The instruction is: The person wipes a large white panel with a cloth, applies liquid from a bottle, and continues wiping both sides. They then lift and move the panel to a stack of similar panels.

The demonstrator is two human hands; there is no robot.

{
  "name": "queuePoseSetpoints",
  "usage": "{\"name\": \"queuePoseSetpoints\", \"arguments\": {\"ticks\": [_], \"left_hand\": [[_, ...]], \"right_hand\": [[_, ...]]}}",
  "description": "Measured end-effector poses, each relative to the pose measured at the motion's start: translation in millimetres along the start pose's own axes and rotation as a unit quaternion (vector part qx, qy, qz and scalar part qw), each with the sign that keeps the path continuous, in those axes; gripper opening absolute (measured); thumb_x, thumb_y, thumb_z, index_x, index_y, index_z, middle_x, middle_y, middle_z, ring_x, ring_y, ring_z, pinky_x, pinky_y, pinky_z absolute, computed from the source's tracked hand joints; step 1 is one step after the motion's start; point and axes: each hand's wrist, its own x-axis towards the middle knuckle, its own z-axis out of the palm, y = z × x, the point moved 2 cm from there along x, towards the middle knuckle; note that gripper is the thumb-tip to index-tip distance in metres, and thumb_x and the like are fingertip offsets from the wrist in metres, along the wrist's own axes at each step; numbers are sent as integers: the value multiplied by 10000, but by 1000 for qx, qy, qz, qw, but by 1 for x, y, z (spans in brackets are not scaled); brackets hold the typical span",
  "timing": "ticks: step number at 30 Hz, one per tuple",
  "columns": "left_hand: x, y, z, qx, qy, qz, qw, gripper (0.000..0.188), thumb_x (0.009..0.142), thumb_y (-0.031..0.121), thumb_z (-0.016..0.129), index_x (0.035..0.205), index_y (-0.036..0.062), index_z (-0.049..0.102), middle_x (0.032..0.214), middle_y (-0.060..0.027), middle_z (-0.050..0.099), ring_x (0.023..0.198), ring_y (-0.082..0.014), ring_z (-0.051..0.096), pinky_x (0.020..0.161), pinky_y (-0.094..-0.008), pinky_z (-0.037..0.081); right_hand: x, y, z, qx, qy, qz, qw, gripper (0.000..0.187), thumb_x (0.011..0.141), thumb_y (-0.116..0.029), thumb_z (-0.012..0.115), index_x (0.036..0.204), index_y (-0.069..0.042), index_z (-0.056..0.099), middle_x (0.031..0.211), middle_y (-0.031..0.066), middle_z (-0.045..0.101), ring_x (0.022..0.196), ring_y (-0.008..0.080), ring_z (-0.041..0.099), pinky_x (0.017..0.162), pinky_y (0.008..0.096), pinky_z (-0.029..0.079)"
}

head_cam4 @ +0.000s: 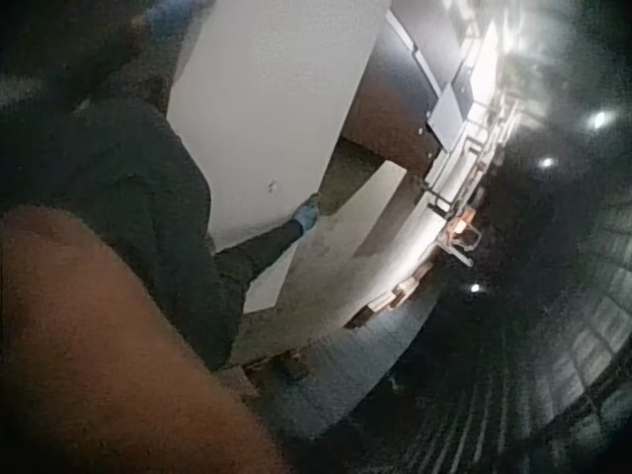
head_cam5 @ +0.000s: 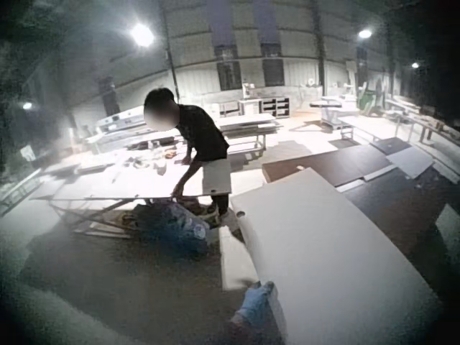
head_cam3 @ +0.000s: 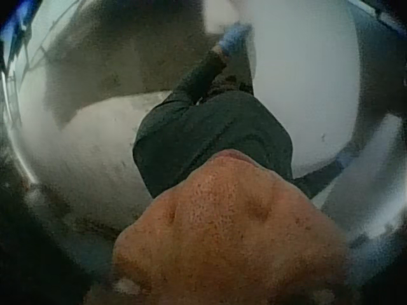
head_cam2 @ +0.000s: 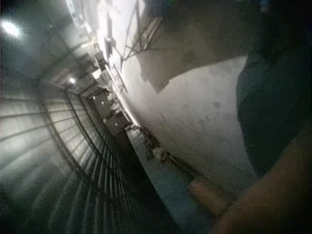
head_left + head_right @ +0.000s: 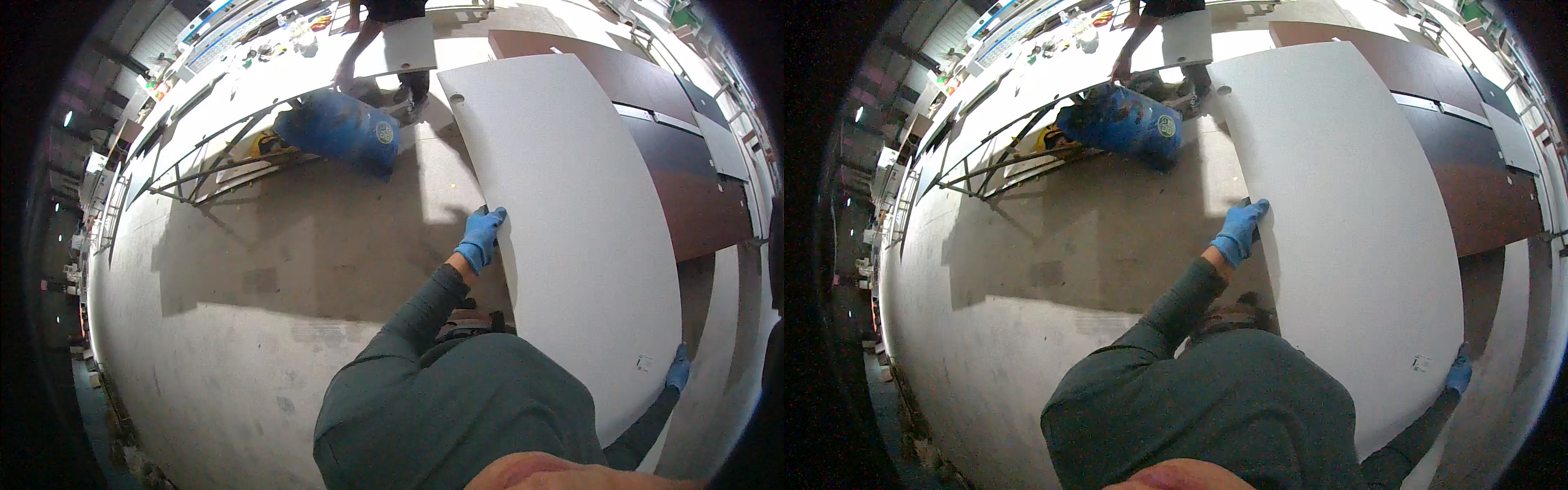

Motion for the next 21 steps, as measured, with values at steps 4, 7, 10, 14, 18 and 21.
{"name": "queuePoseSetpoints", "arguments": {"ticks": [4,7,10,14,18,21], "left_hand": [[-1,4,-1,0,23,13,1000,286,982,233,670,1186,37,634,890,-45,660,689,-163,615,578,-339,526],[2,7,-6,-40,15,34,998,281,979,222,669,1183,29,651,901,-54,672,694,-168,622,582,-348,524],[13,13,-18,-47,41,31,998,283,976,223,673,1193,42,652,922,-52,683,712,-167,630,600,-343,535],[35,27,-38,-66,26,35,997,318,969,237,679,1220,45,650,973,-54,697,776,-177,654,658,-346,551],[73,58,-67,-55,51,29,997,353,970,227,677,1252,20,639,1019,-67,698,808,-187,654,699,-348,552],[111,93,-94,-88,41,52,994,348,974,207,666,1239,-16,639,1024,-73,700,812,-193,647,730,-347,548]], "right_hand": [[39,4,12,221,-43,-77,971,656,1069,-557,480,1339,8,673,1221,89,724,1046,204,661,964,326,507],[54,-12,16,67,-5,-87,994,620,1075,-517,497,1358,10,660,1238,89,717,1056,185,652,965,321,508],[60,-49,26,77,-51,-110,990,602,1082,-486,501,1341,33,664,1235,91,720,1064,178,651,965,321,507],[55,-109,39,1,-34,-65,997,582,1090,-458,493,1344,39,658,1229,105,724,1069,187,660,965,323,517],[30,-179,67,-28,14,-95,995,595,1092,-467,473,1315,46,674,1212,120,733,1056,223,672,959,339,524],[8,-231,99,27,16,-101,994,626,1093,-497,441,1311,40,678,1225,127,735,1067,258,678,967,358,520]]}}
